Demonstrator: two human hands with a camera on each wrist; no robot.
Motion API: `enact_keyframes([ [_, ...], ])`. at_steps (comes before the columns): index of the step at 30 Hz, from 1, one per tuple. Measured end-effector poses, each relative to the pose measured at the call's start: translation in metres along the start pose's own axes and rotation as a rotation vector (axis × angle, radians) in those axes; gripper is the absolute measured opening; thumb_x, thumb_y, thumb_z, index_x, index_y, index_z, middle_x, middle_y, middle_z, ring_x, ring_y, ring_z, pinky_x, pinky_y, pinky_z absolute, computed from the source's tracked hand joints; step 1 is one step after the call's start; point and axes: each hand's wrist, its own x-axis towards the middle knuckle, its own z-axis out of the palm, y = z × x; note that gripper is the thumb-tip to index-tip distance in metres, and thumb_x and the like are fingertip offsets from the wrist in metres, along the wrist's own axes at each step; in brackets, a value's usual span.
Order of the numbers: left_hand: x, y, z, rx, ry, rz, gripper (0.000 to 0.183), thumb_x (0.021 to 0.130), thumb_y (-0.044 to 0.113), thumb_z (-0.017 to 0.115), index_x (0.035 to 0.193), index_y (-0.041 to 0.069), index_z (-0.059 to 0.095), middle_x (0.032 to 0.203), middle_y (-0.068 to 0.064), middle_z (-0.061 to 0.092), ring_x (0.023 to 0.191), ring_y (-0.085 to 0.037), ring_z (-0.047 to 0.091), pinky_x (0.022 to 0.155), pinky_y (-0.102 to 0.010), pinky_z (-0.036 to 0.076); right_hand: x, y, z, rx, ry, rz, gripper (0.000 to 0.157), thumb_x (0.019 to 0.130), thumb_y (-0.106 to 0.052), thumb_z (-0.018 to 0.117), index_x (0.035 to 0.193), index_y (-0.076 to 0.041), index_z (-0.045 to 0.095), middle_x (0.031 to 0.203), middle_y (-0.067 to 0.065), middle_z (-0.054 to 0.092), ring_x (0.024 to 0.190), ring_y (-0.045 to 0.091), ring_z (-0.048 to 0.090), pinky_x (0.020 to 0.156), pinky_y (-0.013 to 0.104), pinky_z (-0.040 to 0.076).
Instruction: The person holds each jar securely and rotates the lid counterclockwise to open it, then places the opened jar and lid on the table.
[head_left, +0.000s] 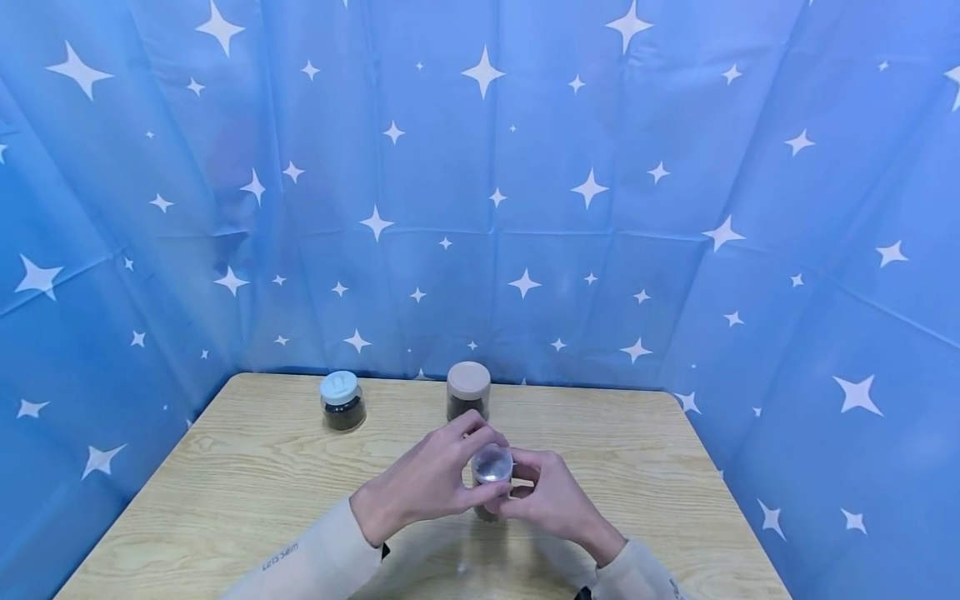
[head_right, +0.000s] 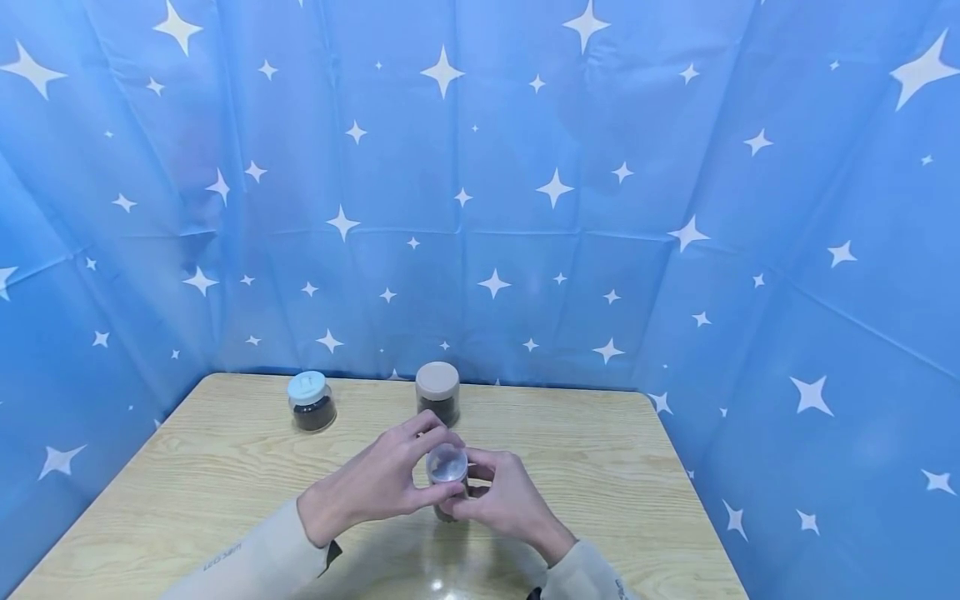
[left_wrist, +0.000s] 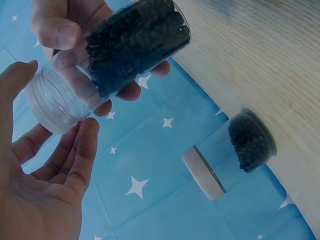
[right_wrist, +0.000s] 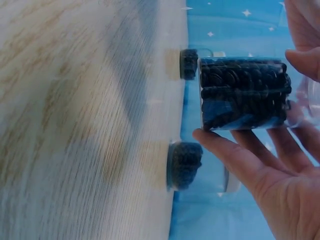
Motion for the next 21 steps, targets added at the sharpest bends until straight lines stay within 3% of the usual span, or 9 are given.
enact_keyframes([
  [5, 0.0003, 0.0010, 0.0004, 0.031, -0.002, -0.003, 0.042, 0.100, 0.039, 0.094, 0.133, 0.018, 0.077, 0.128, 0.001, 0.072, 0.104, -0.010, 0.075, 0.092, -0.023, 0.067, -0.0004, 0.0000, -0.0001, -0.014, 0.004, 0.007, 0.051, 0.096, -0.013, 0.093, 0.145, -0.013, 0.080, 0.143, 0.017, 0.081, 0.120, 0.008, 0.083, 0.096, 0.034, 0.072],
  [16, -0.0009, -0.0011, -0.0012, 0.017, -0.010, 0.008, 0.051, 0.099, 0.043, 0.095, 0.139, 0.018, 0.078, 0.132, 0.001, 0.070, 0.107, -0.010, 0.076, 0.096, -0.025, 0.067, -0.0015, 0.0010, -0.0021, -0.049, 0.000, -0.013, 0.047, 0.098, -0.016, 0.094, 0.143, -0.017, 0.081, 0.140, 0.013, 0.082, 0.122, 0.008, 0.082, 0.104, 0.032, 0.069],
  [21, -0.0017, -0.0040, -0.0054, -0.003, -0.052, 0.047, 0.056, 0.099, 0.047, 0.094, 0.145, 0.020, 0.076, 0.143, -0.001, 0.070, 0.123, -0.015, 0.075, 0.105, -0.032, 0.068, -0.0037, 0.0009, -0.0033, -0.041, 0.000, -0.007, 0.049, 0.096, -0.016, 0.095, 0.143, -0.016, 0.081, 0.139, 0.014, 0.083, 0.121, 0.008, 0.083, 0.101, 0.031, 0.070],
])
